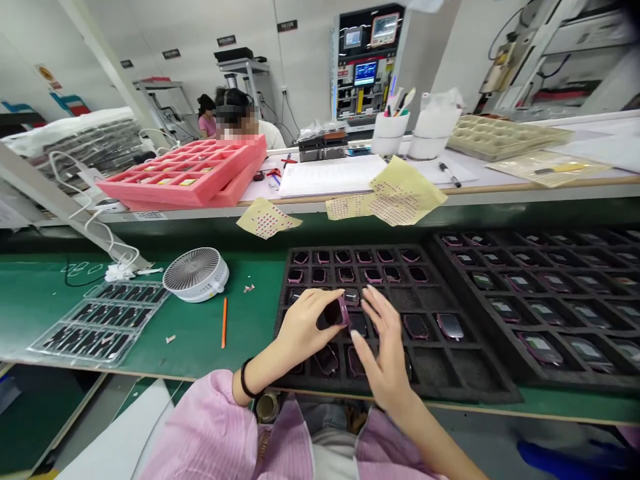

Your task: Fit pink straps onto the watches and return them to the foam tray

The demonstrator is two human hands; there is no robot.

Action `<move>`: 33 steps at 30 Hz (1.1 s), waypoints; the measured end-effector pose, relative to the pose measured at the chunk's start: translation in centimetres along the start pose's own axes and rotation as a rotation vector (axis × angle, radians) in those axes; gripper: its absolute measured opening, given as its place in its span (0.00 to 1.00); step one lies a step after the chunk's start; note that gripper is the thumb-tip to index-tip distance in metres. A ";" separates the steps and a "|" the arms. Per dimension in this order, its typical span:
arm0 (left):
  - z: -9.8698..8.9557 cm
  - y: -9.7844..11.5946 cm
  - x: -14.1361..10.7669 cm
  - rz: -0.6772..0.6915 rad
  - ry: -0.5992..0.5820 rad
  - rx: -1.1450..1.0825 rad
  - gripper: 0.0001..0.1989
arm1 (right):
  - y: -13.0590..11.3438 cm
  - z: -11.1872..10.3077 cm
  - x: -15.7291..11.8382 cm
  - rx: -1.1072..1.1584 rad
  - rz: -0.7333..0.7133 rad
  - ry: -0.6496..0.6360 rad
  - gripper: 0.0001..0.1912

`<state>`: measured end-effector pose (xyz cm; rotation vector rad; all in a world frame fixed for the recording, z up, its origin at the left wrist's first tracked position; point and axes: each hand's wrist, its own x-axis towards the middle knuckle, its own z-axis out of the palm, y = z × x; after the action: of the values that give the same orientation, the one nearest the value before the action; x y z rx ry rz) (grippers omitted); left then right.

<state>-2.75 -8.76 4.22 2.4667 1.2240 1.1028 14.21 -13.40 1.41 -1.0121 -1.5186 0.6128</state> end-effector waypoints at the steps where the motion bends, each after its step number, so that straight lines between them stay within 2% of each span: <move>1: -0.2 0.0 -0.5 0.023 0.004 0.031 0.26 | 0.2 0.8 0.4 0.088 0.099 -0.072 0.32; 4: -0.3 0.1 -1.9 0.053 -0.025 0.081 0.24 | 1.1 3.2 0.9 0.365 0.400 -0.282 0.32; 7: -0.5 -0.5 -2.9 0.024 -0.130 0.032 0.28 | 1.9 4.7 0.8 0.528 0.582 -0.310 0.31; 10: -2.0 -3.5 -3.3 -0.093 -0.232 -0.057 0.36 | 2.3 5.0 0.7 0.697 0.735 -0.321 0.28; 11: -2.8 -5.1 -3.4 -0.178 -0.217 -0.054 0.32 | 2.2 4.9 0.7 0.742 0.768 -0.318 0.27; 13: -4.3 -9.0 -3.8 -0.389 -0.129 0.077 0.14 | 2.1 4.5 0.7 0.792 0.799 -0.290 0.26; 14: -4.9 -11.0 -4.1 -0.513 -0.099 0.184 0.09 | 2.0 4.3 0.7 0.801 0.805 -0.271 0.25; 15: -5.5 -12.9 -4.4 -0.630 -0.091 0.278 0.07 | 1.9 4.2 0.7 0.807 0.812 -0.256 0.25; 16: -5.8 -14.5 -4.7 -0.683 -0.080 0.312 0.07 | 1.9 4.1 0.7 0.811 0.819 -0.244 0.25; 19: -6.1 -17.8 -5.5 -0.747 -0.097 0.339 0.08 | 1.8 4.1 0.8 0.826 0.833 -0.233 0.25; 23: -5.5 -19.4 -5.5 -0.773 -0.137 0.327 0.11 | 1.7 4.2 1.3 0.840 0.826 -0.240 0.22; 26: -5.3 -20.0 -5.1 -0.788 -0.154 0.332 0.09 | 1.6 4.0 1.7 0.860 0.807 -0.239 0.19; 33: -5.9 -20.4 -4.0 -0.799 -0.219 0.315 0.07 | 1.6 3.5 2.1 0.896 0.806 -0.196 0.17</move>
<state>-20.90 0.55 -2.97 1.8560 2.1342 0.4341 11.32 -10.24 0.43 -0.8106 -0.7525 1.8020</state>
